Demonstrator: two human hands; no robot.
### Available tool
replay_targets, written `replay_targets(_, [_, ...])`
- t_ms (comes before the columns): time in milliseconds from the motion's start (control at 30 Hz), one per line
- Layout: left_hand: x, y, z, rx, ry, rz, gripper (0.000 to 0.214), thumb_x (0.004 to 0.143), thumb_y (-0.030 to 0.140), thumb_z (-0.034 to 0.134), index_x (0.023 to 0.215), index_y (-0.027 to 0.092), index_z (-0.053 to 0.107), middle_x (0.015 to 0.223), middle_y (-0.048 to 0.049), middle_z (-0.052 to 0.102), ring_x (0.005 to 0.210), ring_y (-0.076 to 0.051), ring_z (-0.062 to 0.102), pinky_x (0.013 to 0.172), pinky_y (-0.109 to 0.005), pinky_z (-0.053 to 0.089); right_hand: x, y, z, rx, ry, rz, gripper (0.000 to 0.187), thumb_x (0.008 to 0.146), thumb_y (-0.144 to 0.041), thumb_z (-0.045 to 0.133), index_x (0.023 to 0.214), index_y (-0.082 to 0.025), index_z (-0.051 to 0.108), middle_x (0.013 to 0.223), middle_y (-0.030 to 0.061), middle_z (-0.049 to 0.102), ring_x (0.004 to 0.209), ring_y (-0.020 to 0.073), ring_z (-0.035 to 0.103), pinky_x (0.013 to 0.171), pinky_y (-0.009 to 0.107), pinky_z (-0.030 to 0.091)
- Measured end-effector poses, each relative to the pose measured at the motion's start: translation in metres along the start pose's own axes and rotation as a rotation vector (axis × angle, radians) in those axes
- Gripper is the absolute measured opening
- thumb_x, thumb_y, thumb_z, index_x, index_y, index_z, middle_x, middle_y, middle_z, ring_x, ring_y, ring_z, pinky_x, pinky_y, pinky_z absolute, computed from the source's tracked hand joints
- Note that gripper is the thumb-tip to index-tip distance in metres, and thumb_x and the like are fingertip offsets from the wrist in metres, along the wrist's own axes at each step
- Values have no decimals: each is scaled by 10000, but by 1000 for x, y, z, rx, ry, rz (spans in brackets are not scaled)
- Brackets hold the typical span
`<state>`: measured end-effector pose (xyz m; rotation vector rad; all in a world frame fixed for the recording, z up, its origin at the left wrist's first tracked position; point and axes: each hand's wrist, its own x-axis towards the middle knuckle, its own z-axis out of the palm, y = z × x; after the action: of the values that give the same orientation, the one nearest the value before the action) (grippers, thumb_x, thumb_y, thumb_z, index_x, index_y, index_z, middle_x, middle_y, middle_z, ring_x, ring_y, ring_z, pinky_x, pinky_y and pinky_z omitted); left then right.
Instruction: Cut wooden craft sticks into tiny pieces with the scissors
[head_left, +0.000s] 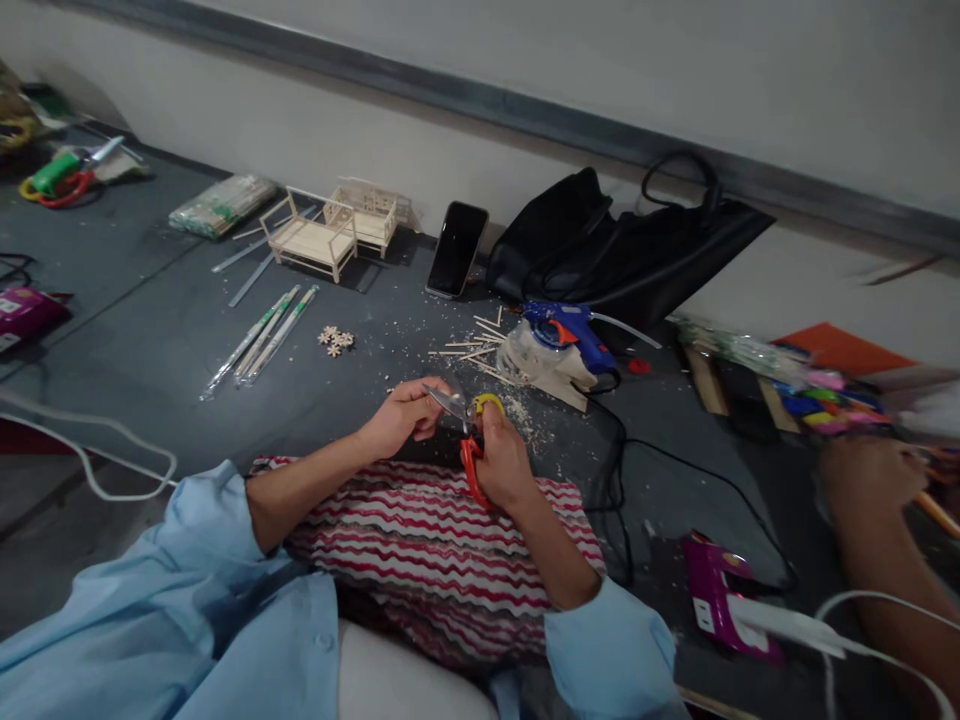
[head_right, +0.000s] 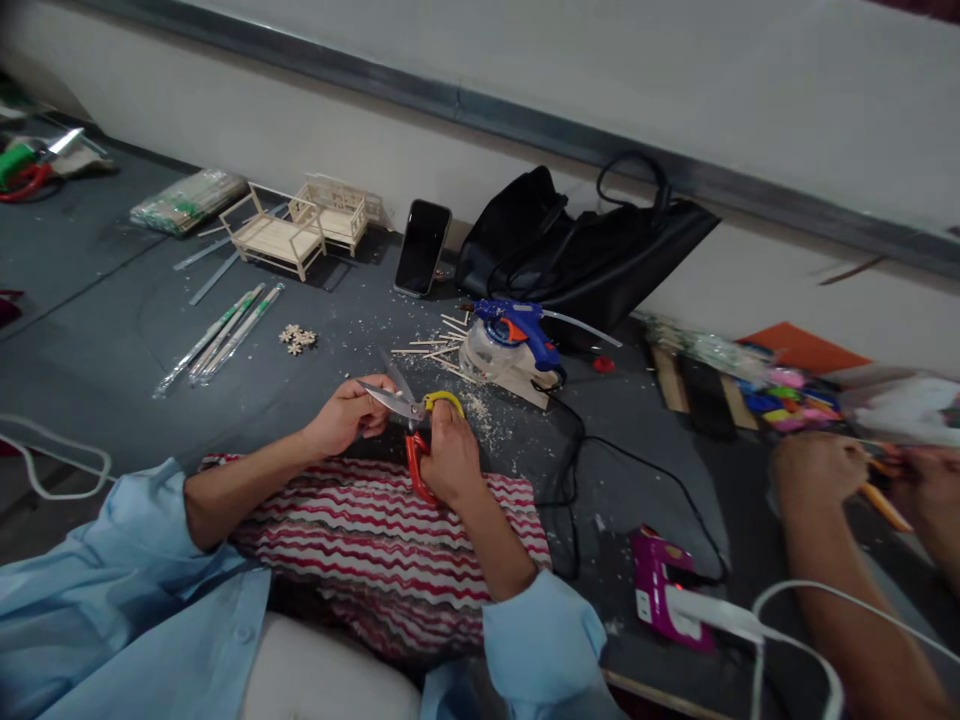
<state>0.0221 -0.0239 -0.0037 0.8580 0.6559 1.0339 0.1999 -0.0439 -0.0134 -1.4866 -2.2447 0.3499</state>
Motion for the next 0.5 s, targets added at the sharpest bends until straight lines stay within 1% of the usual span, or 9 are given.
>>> replay_targets(100, [1, 4, -1, -15, 0, -22, 287, 658, 391, 712, 702, 160, 550, 444, 100, 343, 378, -33, 262, 358, -159, 231, 1, 0, 2, -36, -17, 25, 264, 680, -170, 503, 934, -199, 436, 836, 86, 591, 761, 238, 549, 658, 335, 431])
replay_targets(200, [1, 8, -3, -2, -2, -35, 303, 638, 389, 738, 696, 156, 555, 456, 93, 366, 380, -32, 266, 351, -160, 214, 3, 0, 3, -86, -38, 80, 242, 704, -199, 517, 938, -191, 459, 797, 79, 606, 726, 231, 564, 627, 318, 413])
replay_targets(300, [1, 9, -6, 88, -60, -58, 326, 687, 437, 715, 685, 139, 584, 463, 80, 374, 395, -35, 271, 359, -171, 235, 4, 0, 0, -109, -73, 119, 169, 753, -207, 493, 921, -202, 479, 748, 53, 617, 675, 212, 571, 610, 299, 394])
replay_targets(400, [3, 8, -10, 213, -98, -52, 324, 720, 442, 685, 701, 125, 617, 479, 66, 394, 413, -41, 302, 378, -176, 262, 4, 0, -4, -129, -75, 107, 162, 780, -216, 489, 941, -197, 495, 778, 63, 641, 683, 212, 585, 615, 298, 389])
replay_targets(467, [6, 8, -14, 270, -68, -41, 279, 705, 392, 694, 694, 126, 613, 510, 58, 421, 420, -36, 318, 382, -172, 251, 4, 1, -6, -158, -49, 104, 175, 776, -230, 514, 946, -192, 503, 809, 78, 650, 699, 218, 589, 618, 302, 386])
replay_targets(500, [8, 8, -17, 270, -41, -39, 254, 703, 368, 688, 688, 129, 604, 515, 62, 409, 418, -33, 312, 383, -170, 242, 5, 1, -7, -165, -37, 104, 175, 773, -233, 524, 942, -191, 506, 816, 81, 652, 702, 218, 589, 618, 303, 385])
